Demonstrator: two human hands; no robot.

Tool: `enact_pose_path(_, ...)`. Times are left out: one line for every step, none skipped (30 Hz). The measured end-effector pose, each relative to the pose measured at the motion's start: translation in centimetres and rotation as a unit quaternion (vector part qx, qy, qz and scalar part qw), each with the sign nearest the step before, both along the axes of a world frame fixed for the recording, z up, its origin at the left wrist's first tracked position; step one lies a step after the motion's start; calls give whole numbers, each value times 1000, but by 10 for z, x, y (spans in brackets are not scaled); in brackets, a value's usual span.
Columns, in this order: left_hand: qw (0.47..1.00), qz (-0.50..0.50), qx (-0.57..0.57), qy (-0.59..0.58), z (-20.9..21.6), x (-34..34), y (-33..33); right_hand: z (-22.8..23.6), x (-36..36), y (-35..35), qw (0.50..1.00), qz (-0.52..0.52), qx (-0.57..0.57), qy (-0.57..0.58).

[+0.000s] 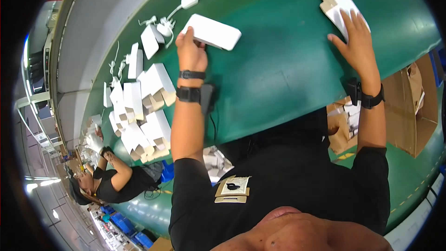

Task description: Folding and assembling small white cardboard packaging boxes.

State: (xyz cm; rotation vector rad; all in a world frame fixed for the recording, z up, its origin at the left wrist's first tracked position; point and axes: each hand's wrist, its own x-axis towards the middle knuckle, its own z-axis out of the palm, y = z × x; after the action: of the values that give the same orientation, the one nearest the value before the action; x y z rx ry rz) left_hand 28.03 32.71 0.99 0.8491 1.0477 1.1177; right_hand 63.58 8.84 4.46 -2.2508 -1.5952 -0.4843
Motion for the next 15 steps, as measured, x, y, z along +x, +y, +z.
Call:
enact_pose_path(1000, 4, -6, 7, -2, -3, 22, -6, 9, -4, 1000, -5, 10, -9)
enact_pose_path(1000, 7, -12, 14, -4, -3, 42, -11, 15, -10, 999, -2, -24, 28)
enact_pose_path(1000, 0, -3, 6, -6, -5, 58, -15, 21, -13, 996, 1, -58, 65)
enact_pose_path(1000, 22, -18, 7, -14, -8, 73, -14, 21, -13, 997, -6, -51, 59)
enact_pose_path(999, 39, -36, 8, -17, -3, 82, -10, 18, -14, 995, -10, -33, 91)
enact_pose_path(999, 29, -33, 1, -20, -5, 88, -6, 16, -14, 992, -12, -14, 124)
enact_pose_path(999, 18, -30, 24, -22, -4, 88, -3, 15, -16, 993, -29, -10, 118)
enact_pose_path(998, 7, -26, 48, -16, 3, 81, -1, 16, -15, 990, -39, -23, 137)
enact_pose_path(995, 13, -12, 94, -11, 9, 71, 1, 18, -13, 986, -47, -36, 156)
enact_pose_path(990, 24, 2, 141, 4, 16, 51, 3, 19, -13, 982, -50, -48, 177)
enact_pose_path(985, 28, 59, 162, 14, 23, 29, 8, 18, -17, 982, -54, -44, 176)
enact_pose_path(975, 44, 114, 185, 22, 29, 1, 13, 12, -17, 990, -45, 4, 132)
enact_pose_path(977, -24, 138, 159, 30, 37, -29, 19, 2, -19, 994, -33, 53, 90)
enact_pose_path(974, -73, 164, 139, 43, 42, -66, 23, -13, -15, 993, -2, 105, 53)
enact_pose_path(972, -151, 148, 101, 54, 52, -98, 28, -36, -11, 985, 38, 151, 72)
